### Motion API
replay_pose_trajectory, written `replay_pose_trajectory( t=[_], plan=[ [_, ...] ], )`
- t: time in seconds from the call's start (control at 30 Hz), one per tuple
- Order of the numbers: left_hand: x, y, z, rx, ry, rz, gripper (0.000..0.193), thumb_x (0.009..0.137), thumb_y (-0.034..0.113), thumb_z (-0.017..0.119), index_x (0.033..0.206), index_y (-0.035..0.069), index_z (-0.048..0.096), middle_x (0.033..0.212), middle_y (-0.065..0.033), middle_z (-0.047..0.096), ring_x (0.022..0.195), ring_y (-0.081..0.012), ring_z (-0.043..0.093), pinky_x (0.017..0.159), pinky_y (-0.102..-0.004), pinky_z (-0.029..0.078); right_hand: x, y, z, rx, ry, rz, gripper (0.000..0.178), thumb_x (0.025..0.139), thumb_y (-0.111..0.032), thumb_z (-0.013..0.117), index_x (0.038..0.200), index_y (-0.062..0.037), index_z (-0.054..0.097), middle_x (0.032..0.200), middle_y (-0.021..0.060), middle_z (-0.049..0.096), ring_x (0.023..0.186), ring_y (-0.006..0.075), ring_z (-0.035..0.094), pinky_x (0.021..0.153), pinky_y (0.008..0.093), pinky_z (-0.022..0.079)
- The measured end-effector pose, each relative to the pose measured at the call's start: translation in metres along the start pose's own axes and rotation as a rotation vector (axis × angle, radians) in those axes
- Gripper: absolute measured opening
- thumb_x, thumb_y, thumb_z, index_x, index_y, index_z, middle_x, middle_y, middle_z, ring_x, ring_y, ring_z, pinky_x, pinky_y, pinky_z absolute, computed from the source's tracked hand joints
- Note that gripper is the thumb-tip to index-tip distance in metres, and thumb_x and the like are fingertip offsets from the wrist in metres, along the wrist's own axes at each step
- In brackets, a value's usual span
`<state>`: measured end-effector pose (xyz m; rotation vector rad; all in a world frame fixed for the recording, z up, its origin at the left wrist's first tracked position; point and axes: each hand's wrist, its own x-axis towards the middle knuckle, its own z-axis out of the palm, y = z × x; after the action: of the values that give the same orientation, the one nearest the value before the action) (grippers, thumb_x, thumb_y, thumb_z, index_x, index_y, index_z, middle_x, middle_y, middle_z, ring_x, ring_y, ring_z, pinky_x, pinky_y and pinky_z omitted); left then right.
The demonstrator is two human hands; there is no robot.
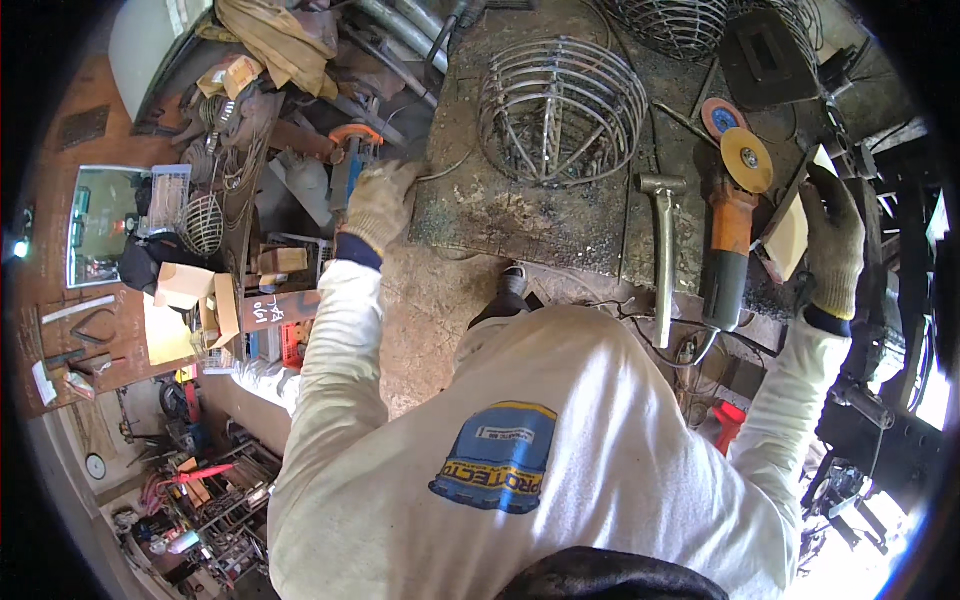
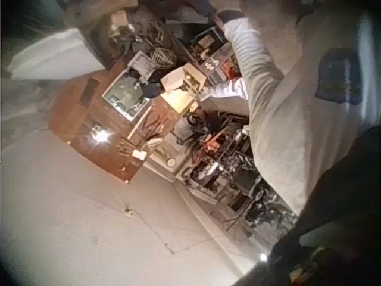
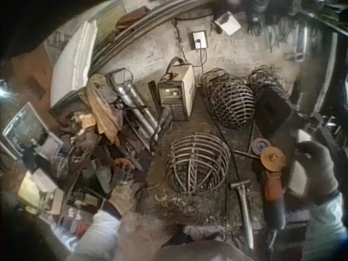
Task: The person uses a hammer and an angle grinder to manipulate a metal wire cage on a workbench, then performs spot welding at various wire intersections.
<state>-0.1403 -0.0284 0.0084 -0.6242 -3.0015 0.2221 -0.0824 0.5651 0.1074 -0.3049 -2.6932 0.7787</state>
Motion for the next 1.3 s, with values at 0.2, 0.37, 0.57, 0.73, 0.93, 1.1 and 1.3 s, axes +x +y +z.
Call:
replay_pose_trajectory(
  t=[0.2,0.37,0.57,0.73,0.93,1.1,1.3],
  plan=[
    [-0.039,-0.016,-0.051,-0.272,0.357,-0.055,0.029,0.090,0.001,0.053,0.117,-0.004,0.063,0.114,-0.0200,0.067,0.102,-0.0372,0.064,0.091,-0.0410,0.052,-0.058,-0.043,0.016,0.403,0.113,-0.120,0.028,0.093,-0.006,0.067,0.120,-0.0006,0.067,0.111,0.0120,0.071,0.100,0.0155,0.066,0.088,0.0294,0.052],
    [-0.066,0.000,-0.100,-0.965,0.427,-0.359,0.025,0.103,0.008,0.049,0.120,-0.007,0.059,0.114,-0.0186,0.067,0.096,-0.0235,0.071,0.078,-0.0327,0.061,-0.113,-0.110,0.066,0.745,-0.012,-0.212,0.041,0.092,-0.015,0.071,0.128,0.0014,0.060,0.103,0.0156,0.070,0.090,0.0185,0.068,0.077,0.0308,0.056],
    [-0.017,0.097,-0.108,-1.289,0.224,-0.197,0.030,0.103,0.010,0.052,0.126,-0.008,0.057,0.110,-0.0160,0.066,0.095,-0.0199,0.070,0.076,-0.0322,0.062,-0.108,-0.152,0.124,0.751,-0.231,-0.406,0.053,0.094,-0.038,0.067,0.128,0.0016,0.060,0.098,0.0201,0.067,0.088,0.0323,0.067,0.084,0.0383,0.052],
    [0.014,0.101,-0.074,-1.463,0.045,-0.177,0.029,0.101,0.011,0.057,0.126,-0.003,0.058,0.110,-0.0133,0.067,0.090,-0.0185,0.071,0.073,-0.0291,0.061,-0.108,-0.157,0.138,0.753,-0.521,0.080,0.033,0.101,-0.029,0.058,0.116,-0.0004,0.067,0.085,0.0098,0.066,0.080,0.0185,0.063,0.075,0.0324,0.051],
    [0.042,0.075,-0.058,-1.389,-0.086,-0.010,0.031,0.099,0.012,0.060,0.130,0.005,0.059,0.111,-0.0074,0.070,0.091,-0.0135,0.070,0.067,-0.0240,0.056,-0.105,-0.155,0.170,1.043,-0.312,0.530,0.037,0.105,-0.033,0.053,0.110,-0.0006,0.069,0.070,-0.0030,0.055,0.059,0.0051,0.047,0.053,0.0233,0.038],
    [0.045,0.061,-0.008,-1.424,-0.091,-0.040,0.028,0.099,0.013,0.060,0.125,0.001,0.062,0.101,-0.0074,0.073,0.080,-0.0115,0.069,0.064,-0.0230,0.055,-0.094,-0.150,0.192,0.695,-0.296,0.426,0.037,0.103,-0.034,0.054,0.113,-0.0016,0.068,0.085,0.0093,0.067,0.076,0.0196,0.063,0.069,0.0314,0.048],
    [0.044,0.076,0.011,-1.772,-0.006,-0.213,0.025,0.099,0.015,0.063,0.121,0.003,0.064,0.099,-0.0062,0.072,0.082,-0.0106,0.068,0.065,-0.0233,0.055,-0.091,-0.160,0.197,0.423,-0.171,0.385,0.039,0.098,-0.033,0.059,0.120,-0.0018,0.065,0.109,0.0211,0.070,0.105,0.0322,0.066,0.090,0.0364,0.049]
  ],
)
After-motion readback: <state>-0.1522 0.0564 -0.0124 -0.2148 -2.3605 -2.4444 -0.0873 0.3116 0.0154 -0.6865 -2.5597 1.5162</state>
